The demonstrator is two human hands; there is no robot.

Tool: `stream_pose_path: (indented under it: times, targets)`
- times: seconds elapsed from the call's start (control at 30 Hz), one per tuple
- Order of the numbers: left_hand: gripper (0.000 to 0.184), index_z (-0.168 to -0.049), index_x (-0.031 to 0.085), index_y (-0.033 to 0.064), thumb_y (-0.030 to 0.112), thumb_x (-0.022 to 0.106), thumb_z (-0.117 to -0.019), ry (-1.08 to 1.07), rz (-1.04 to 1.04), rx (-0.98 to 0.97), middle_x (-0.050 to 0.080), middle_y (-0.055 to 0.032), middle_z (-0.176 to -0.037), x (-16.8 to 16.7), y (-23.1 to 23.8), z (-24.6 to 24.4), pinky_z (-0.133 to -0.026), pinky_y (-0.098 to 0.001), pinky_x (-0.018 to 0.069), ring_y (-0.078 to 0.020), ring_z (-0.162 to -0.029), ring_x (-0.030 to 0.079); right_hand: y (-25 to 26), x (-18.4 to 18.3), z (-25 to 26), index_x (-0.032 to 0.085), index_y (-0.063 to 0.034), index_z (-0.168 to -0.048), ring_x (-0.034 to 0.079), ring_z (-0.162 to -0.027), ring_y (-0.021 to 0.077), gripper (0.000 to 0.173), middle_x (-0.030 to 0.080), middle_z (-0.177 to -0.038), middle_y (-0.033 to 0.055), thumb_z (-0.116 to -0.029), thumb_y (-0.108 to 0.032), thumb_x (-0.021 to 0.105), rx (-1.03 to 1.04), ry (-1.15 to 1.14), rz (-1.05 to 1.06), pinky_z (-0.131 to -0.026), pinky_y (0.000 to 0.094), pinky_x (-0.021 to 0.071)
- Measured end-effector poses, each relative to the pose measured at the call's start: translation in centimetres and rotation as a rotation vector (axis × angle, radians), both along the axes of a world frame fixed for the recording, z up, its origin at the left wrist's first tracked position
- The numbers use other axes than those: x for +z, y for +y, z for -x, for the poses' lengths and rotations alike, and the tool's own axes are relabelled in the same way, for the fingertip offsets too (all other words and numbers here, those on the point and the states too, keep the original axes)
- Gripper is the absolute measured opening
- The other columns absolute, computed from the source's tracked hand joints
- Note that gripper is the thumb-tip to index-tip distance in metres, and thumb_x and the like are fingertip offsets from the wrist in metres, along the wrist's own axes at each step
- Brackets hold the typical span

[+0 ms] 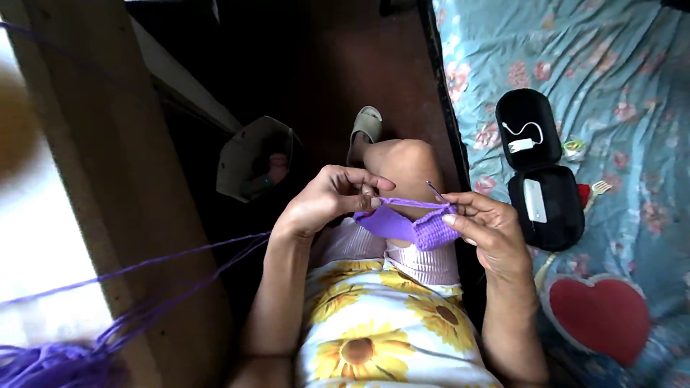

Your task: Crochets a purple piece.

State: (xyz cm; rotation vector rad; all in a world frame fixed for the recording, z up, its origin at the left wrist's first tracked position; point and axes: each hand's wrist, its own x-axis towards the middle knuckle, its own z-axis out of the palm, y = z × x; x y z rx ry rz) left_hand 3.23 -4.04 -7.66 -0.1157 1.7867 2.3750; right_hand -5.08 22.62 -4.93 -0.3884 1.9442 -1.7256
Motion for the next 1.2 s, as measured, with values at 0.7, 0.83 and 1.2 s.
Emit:
stream_pose_path:
  times: [0.7,0.83,1.2]
  targets:
    - [0.015,-0.091,0.064,0.0088,0.0,0.054,-0.0974,-0.007,0.013,0.122,0.066,0.0025,-0.072,0.5,0.5,-0.4,-0.05,-0.0112,0.0455,0.0014,-0.057,0.058,0.4,-0.6,-0.6,0.075,-0.004,-0.107,0.058,-0.061,-0.0039,0.023,0.073,-0.08,-0.0027,-0.0862,0.002,0.067,0.001,-0.035,0.029,-0.052,0.0116,0.0436]
    - [0.015,-0.091,0.065,0.0091,0.0,0.055,-0.0975,-0.004,-0.017,0.129,0.065,0.0038,-0.068,0.7,0.5,-0.5,-0.049,-0.0111,0.0458,0.0019,-0.055,0.057,0.5,-0.6,-0.7,0.074,-0.0032,-0.106,0.059,-0.061,-0.0043,0.022,0.074,-0.081,-0.0027,-0.0864,0.001,0.066,0.0,-0.037,0.02,-0.051,0.0111,0.043]
    - [0.028,-0.12,0.065,0.0028,0.007,0.062,-0.0919,0.146,0.204,-0.002,0.07,0.0001,-0.09,1.0,1.2,-0.4,-0.061,-0.0168,0.0537,-0.004,-0.072,0.064,-0.2,0.3,-1.2,0.075,-0.0048,-0.106,0.051,-0.055,-0.0055,0.022,0.071,-0.077,-0.0039,-0.0855,0.002,0.069,-0.003,-0.042,0.09,-0.049,0.0106,0.04]
